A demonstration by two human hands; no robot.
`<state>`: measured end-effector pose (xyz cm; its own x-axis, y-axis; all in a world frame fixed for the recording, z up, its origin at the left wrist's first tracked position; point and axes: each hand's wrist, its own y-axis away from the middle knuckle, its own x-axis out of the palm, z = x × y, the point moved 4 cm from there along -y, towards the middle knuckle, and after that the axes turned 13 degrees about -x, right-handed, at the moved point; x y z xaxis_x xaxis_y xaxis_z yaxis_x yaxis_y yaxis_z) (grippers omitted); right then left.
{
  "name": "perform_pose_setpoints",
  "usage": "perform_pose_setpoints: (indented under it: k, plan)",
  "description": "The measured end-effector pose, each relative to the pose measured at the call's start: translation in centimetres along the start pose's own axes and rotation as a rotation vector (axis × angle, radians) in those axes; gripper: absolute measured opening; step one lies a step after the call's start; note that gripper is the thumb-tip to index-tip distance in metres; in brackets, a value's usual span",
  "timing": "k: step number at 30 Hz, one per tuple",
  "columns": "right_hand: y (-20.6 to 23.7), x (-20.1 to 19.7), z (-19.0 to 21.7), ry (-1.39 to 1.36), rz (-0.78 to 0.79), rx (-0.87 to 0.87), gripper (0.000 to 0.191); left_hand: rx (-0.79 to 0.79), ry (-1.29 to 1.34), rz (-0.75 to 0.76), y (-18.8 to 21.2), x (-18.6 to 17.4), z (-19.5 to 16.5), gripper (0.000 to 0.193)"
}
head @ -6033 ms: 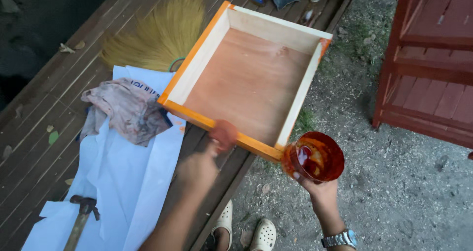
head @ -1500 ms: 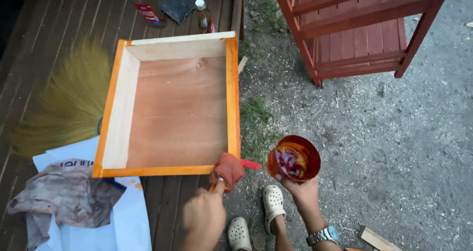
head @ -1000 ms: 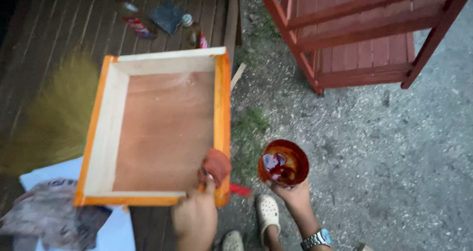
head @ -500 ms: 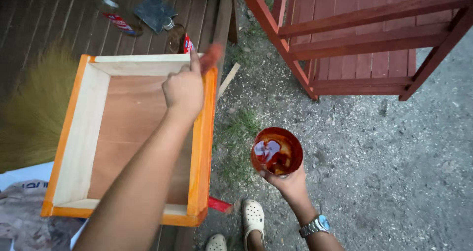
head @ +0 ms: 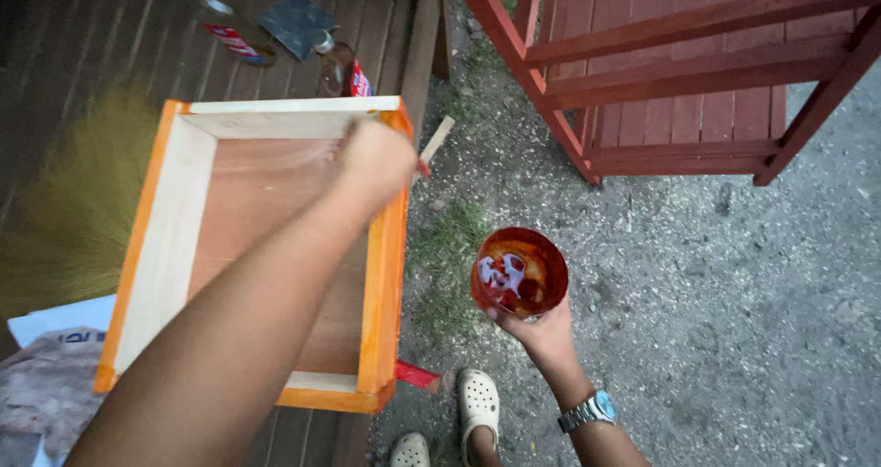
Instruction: The person paints the edges and interior surfaces of a small wooden box with orange paint using a brush. They repeatedly dip the brush into a small container of paint and apply it to the box's sides and corners while holding the container in the other hand.
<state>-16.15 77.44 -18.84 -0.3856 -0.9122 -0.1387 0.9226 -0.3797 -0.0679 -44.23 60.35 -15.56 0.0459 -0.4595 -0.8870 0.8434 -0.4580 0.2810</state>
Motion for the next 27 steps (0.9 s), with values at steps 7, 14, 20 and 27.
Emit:
perform_pose_setpoints:
  k: [7,14,20,27]
  plan:
    - [0.9,0.6,1.2,-0.021,-0.005,0.016,0.081,0.254,-0.412,0.093,9.5,1.4,-6.9,0.016]
    - [0.8,-0.5,2.3,-0.025,-0.017,-0.017,0.081,0.369,-0.47,0.206,23.4,1.2,-11.1,0.046]
    - [0.3,-1.4,2.6,-0.019,-0.044,-0.007,0.087,0.286,-0.148,0.483,25.3,1.1,-12.1,0.026]
    - [0.5,-1.7,1.8,-0.05,-0.021,-0.047,0.085,-0.138,0.059,0.266,12.0,0.9,-3.1,0.021]
